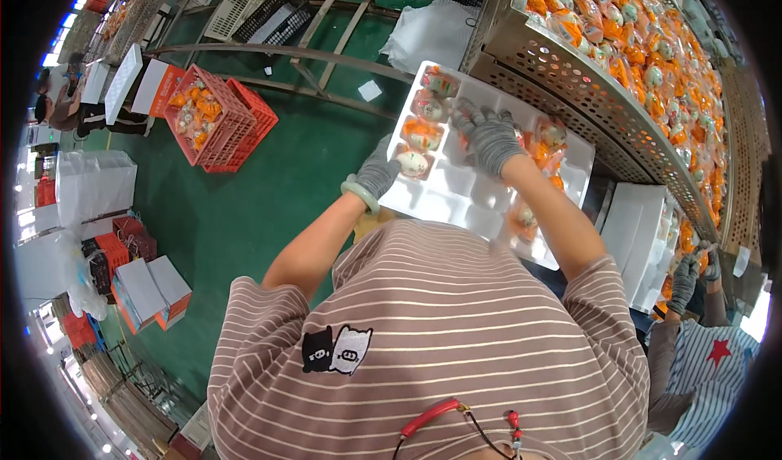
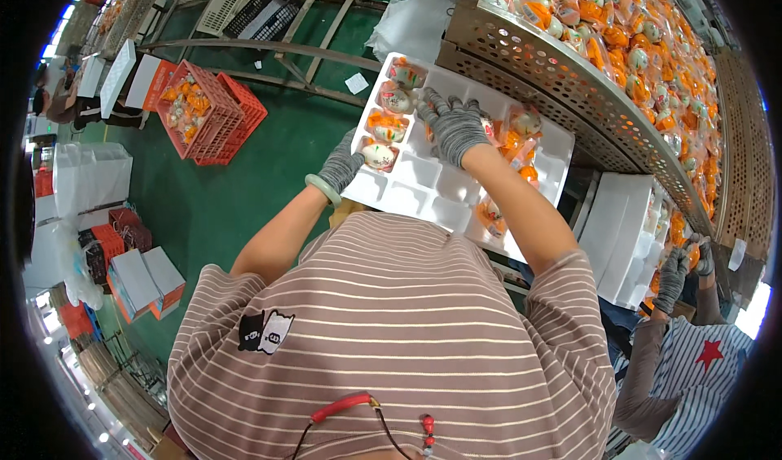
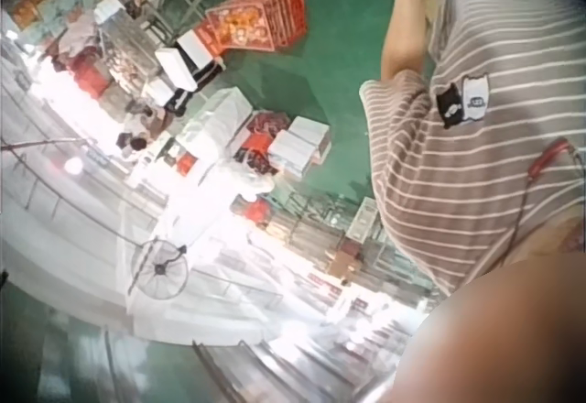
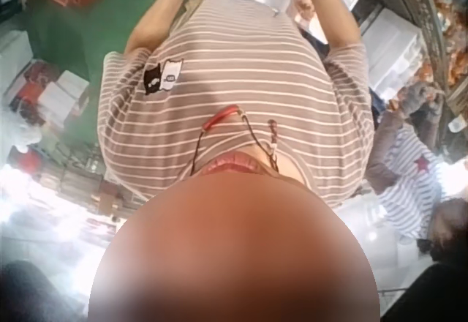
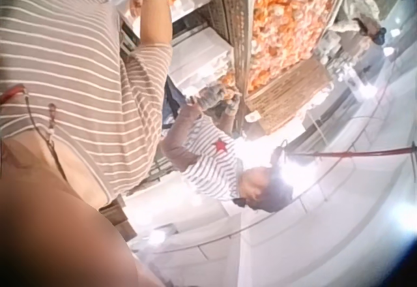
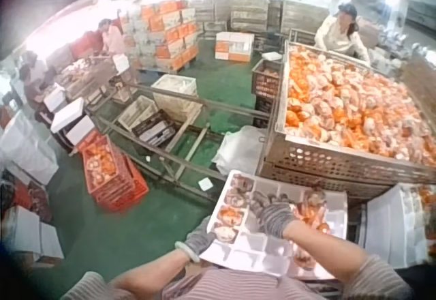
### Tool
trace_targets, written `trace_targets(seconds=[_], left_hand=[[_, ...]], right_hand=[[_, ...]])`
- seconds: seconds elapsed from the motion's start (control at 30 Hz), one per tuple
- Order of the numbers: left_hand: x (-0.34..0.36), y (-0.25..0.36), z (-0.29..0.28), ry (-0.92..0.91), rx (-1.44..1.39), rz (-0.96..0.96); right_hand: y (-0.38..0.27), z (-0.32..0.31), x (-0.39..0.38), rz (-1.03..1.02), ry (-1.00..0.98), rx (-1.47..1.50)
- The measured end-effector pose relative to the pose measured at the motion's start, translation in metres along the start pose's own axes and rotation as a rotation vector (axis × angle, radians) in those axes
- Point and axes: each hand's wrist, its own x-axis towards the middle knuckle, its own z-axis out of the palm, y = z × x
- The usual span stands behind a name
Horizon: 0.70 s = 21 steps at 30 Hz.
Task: Packing individually wrapped produce into plastic trays and then into larger boxes for distribution.
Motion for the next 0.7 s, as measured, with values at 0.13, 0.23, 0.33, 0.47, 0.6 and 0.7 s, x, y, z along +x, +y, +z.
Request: trace_targets(seconds=[0.13, 0.23, 0.33, 0.47, 0.6, 0.7], left_hand=[[0.001, -0.001, -0.006, -0.023, -0.161, 0.004], [0.007, -0.019, 0.001, 0.078, -0.294, 0.062], [-0.019, 0.028, -0.019, 0.242, -0.344, 0.166], [-0.051, 0.11, -0.033, -0.021, -0.878, 0.338], [-0.052, 0.118, -0.029, -0.076, -0.749, 0.319], [-0.053, 0.101, -0.026, -0.038, -0.679, 0.148]], right_hand=[[0.016, -0.013, 0.011, 0.033, -0.239, 0.164], [0.031, 0.008, 0.001, 0.089, 0.066, 0.686], [0.032, -0.017, -0.004, 0.237, 0.021, 1.602], [0.004, -0.043, -0.02, 0.33, -0.209, 2.298], [-0.036, -0.033, -0.016, 0.626, -0.219, 2.307], [-0.066, -0.03, -0.027, 0.543, -0.118, 1.917]])
